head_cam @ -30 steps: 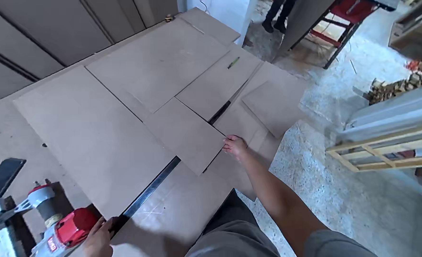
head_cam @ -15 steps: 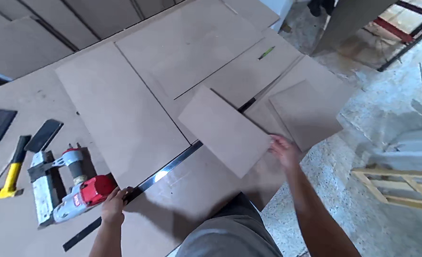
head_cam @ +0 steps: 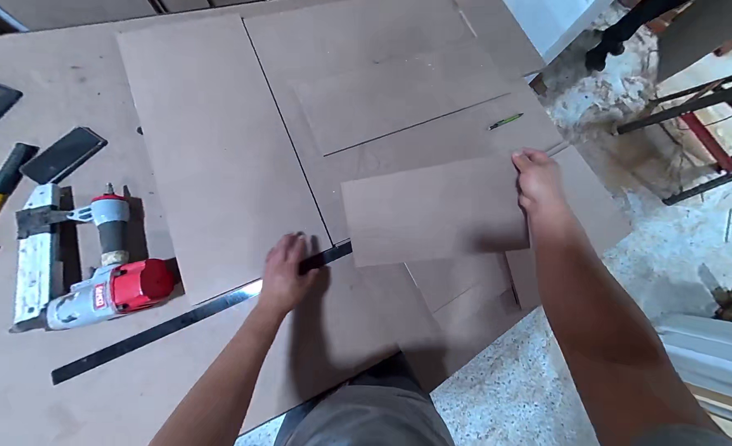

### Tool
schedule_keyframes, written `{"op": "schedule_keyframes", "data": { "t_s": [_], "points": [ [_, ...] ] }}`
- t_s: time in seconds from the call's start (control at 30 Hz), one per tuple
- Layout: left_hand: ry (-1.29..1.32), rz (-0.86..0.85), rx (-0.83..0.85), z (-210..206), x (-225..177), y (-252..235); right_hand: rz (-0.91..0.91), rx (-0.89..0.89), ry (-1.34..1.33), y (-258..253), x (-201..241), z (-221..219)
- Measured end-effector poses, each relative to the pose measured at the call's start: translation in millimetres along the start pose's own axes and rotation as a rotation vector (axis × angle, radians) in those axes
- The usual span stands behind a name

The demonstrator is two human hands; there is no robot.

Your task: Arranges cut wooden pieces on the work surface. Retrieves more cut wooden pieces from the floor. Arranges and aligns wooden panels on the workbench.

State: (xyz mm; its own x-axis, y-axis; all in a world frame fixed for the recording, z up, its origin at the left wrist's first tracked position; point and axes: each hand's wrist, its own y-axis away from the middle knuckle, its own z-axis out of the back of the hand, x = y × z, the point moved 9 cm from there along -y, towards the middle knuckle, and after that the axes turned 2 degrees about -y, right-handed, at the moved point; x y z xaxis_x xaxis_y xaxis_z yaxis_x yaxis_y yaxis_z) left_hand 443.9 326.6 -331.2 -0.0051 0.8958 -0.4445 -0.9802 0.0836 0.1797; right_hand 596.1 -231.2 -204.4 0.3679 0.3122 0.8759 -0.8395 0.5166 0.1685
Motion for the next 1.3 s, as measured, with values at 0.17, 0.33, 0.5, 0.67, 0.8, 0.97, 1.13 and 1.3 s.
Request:
{"op": "schedule_keyframes", "data": {
  "t_s": [0.17, 0.33, 0.5, 0.67, 0.8, 0.97, 1.13, 1.3],
  "points": [
    [-0.104, -0.090, 0.185, -50.3, -51.1, -56.6, -0.005, 0.145, 0.139, -71.3, 13.5, -102.9],
    [-0.209, -0.026, 0.240, -63.5, -50.0, -61.8, -0.039, 0.186, 0.175, -111.5, 7.0, -166.0],
    [-0.274, -0.013, 0.267, -65.3, -54.0, -62.8, -0.080, 0.184, 0.220, -122.2, -1.9, -179.3],
    [-0.286, -0.031, 0.237, -65.7, -55.3, -63.5, -0.047, 0.147, 0.184, -117.0, 14.7, -163.9],
    [-0.085, -0.097, 0.130, -48.3, -52.7, -60.6, 0.078, 0.144, 0.081, -83.9, 47.0, -122.8],
    [0.203, -0.154, -0.060, -20.5, -48.6, -21.5, 0.165, -0.085, -0.150, 20.4, 54.0, 12.7],
    [0.716, -0.126, 0.222, -20.0, -76.7, 59.9, 0.094, -0.357, -0.343, 183.1, -1.4, 149.8],
    [1.047, -0.043, 0.535, -38.6, -113.3, 145.7, -0.116, -0.516, -0.344, 336.9, -97.1, 208.4]
  ]
}}
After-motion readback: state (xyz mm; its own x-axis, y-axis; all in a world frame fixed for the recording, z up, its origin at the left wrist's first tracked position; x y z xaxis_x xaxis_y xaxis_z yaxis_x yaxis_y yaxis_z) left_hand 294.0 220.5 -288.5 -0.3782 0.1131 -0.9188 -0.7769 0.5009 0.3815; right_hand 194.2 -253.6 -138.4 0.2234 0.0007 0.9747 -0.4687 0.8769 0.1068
